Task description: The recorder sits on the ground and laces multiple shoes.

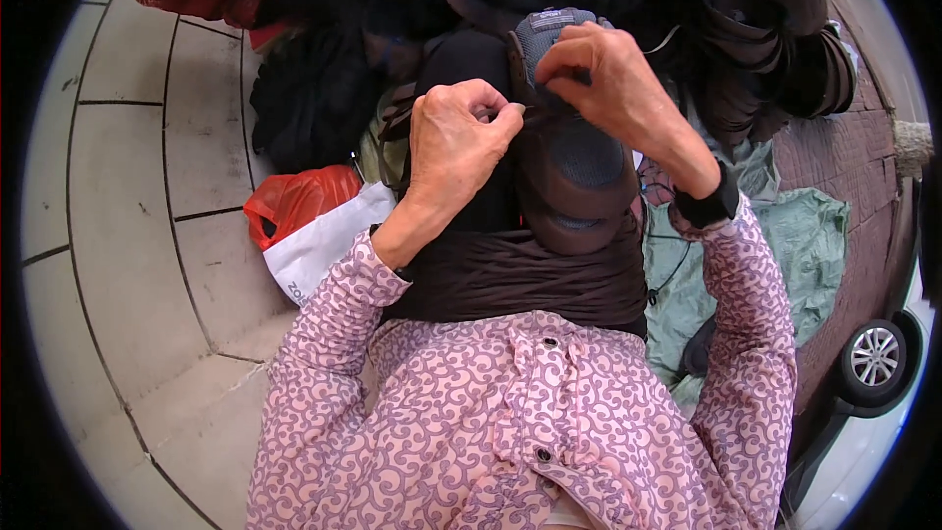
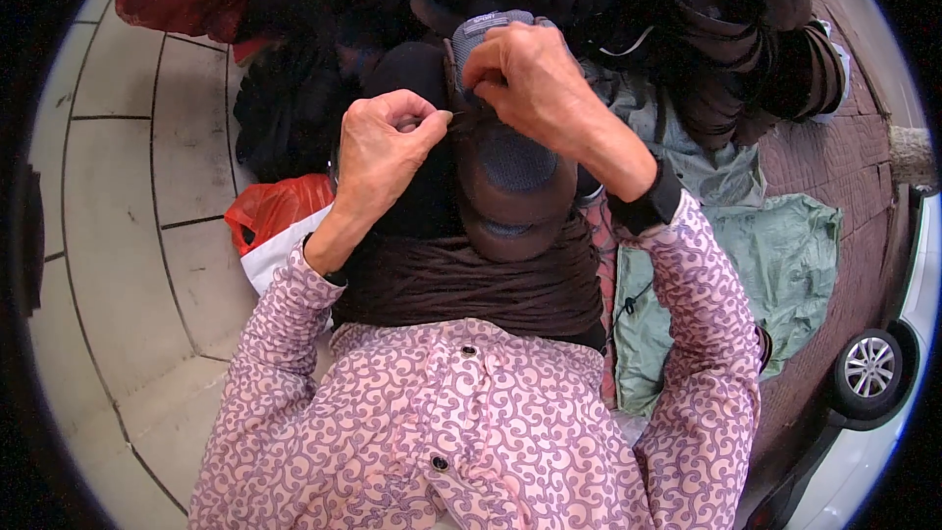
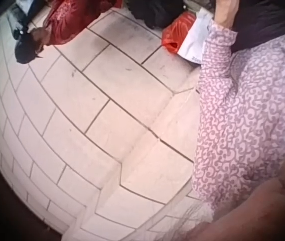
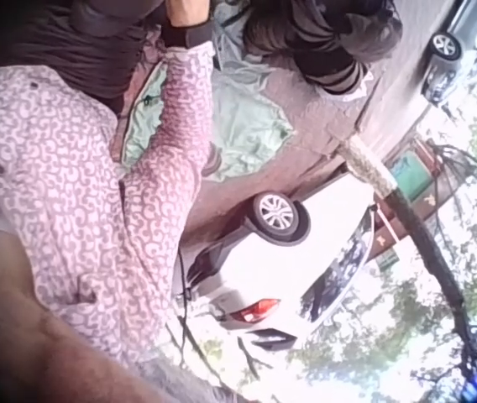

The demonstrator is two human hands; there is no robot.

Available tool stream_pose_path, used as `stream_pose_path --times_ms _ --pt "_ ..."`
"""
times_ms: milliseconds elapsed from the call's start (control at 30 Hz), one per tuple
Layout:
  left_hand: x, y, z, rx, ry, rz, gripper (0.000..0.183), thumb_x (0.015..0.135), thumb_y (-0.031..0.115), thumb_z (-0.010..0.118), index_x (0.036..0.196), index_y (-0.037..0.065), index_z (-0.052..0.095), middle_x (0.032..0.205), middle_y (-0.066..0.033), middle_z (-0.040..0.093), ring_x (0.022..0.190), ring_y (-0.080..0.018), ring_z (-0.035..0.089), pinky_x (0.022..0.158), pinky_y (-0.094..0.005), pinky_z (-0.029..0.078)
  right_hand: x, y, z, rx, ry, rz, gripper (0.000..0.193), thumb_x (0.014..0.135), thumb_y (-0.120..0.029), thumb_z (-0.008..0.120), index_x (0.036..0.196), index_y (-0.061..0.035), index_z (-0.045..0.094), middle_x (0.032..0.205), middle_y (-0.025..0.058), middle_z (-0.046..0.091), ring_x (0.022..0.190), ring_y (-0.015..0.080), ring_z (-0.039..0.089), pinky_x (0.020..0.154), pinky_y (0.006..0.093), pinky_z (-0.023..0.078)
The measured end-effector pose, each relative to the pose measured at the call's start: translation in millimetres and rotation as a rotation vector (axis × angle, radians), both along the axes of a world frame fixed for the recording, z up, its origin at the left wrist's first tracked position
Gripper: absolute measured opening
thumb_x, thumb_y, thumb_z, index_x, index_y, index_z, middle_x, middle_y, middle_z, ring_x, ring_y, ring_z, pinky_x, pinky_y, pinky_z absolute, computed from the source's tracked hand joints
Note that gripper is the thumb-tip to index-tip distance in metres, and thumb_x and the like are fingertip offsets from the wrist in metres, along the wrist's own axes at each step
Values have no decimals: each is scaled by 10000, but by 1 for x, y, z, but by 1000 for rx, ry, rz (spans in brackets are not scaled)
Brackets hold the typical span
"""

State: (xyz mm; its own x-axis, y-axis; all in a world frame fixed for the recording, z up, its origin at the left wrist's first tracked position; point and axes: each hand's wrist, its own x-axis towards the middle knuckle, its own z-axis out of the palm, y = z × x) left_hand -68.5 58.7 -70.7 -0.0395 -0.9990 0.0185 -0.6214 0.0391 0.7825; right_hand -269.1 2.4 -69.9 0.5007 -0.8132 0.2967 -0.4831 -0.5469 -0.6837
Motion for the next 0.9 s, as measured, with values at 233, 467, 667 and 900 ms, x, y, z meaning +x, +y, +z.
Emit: stream_pose_path --times_ms 233,467,667,900 --pt "0 1 0 -4 11 -12 161 851 134 765 809 -18 736 591 34 594 533 -18 498 493 -206 377 -1 -12 -12 159 -15 98 181 742 17 741 917 2 782 853 140 740 772 235 722 718 329 572" --pt "-1 3 0 51 69 -82 129 877 110 750 839 -13 734 604 48 576 549 -12 491 499 -200 366 -1 -25 -5 404 0 161 164 741 22 745 904 16 761 832 85 665 765 186 651 704 312 514" --pt "-3 0 -2 -51 121 -43 136 825 106 741 786 -21 712 565 -65 600 498 -110 551 510 -289 431 5 -29 -3 352 116 251 202 712 -36 753 910 3 772 808 79 685 732 182 649 662 310 515" --pt "-7 -1 -5 -61 -74 -113 144 855 109 737 809 -25 711 592 -28 591 523 -88 524 515 -268 412 5 -27 -2 319 123 223 259 684 -13 774 941 -39 794 863 118 764 798 217 729 698 321 561"
